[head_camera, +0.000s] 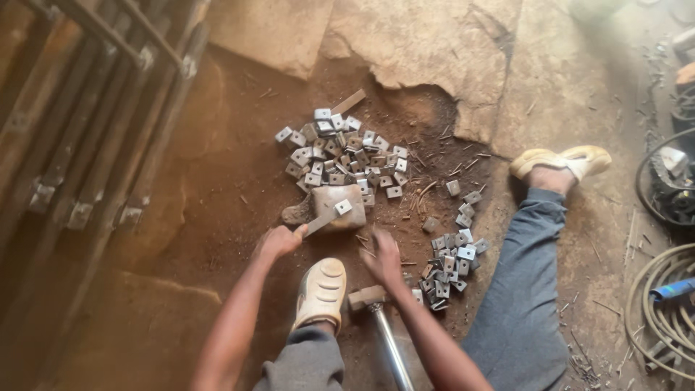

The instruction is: The person repeatedly picks up small metal brackets from a pile on the floor, places them on a stone block, and strikes them with a sledgehammer. The person continues this cycle throughout the clip, working in a workshop-like area with scattered metal pieces and tools.

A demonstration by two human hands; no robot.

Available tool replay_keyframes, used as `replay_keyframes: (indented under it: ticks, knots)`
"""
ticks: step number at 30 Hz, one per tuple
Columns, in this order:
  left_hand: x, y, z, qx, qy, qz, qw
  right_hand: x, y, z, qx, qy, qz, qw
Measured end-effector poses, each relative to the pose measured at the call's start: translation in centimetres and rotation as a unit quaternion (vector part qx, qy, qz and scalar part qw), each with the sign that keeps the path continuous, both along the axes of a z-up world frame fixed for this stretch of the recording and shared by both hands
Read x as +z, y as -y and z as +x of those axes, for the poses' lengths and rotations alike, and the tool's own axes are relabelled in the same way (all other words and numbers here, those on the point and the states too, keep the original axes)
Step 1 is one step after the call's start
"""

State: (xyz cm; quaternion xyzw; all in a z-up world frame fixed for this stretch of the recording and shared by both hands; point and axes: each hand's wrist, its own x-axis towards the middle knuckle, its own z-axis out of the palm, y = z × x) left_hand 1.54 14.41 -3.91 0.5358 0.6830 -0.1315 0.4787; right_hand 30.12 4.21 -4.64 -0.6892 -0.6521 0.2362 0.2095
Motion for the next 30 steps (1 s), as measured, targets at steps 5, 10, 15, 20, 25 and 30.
replay_keyframes:
  ticks: [5,10,15,20,25,30]
  knots:
    - [0.7,0.3,0.3,0.019,-0.008,-0.023,1.0,1.0,14.1,3.1,-0.031,0.11,-0.313,0.943]
    - [1.1,0.4,0.6,0.03,-0.004,-0.021,0.999,0.6,19.8,5.3,-0.277,-0.391,-0.584,0.655]
    - [0.2,1.0,0.6,0.023,-0.002,-0.008,1.0,-0.5,20.5,5.1,-0.334,-0.544,-0.544,0.544]
    - [-0.7,1.2,0.7,0.015,0.002,0.002,1.0,3.3,18.1,4.2,-0.229,-0.383,-0.487,0.751]
    - [-1.0,1.0,1.0,0.025,-0.008,-0.013,1.0,11.9,11.2,4.4,-0.17,-0.283,-0.328,0.885]
    - [-0.5,1.3,1.1,0.013,-0.001,0.003,1.0,22.4,2.6,7.2,-0.039,-0.161,0.023,0.986]
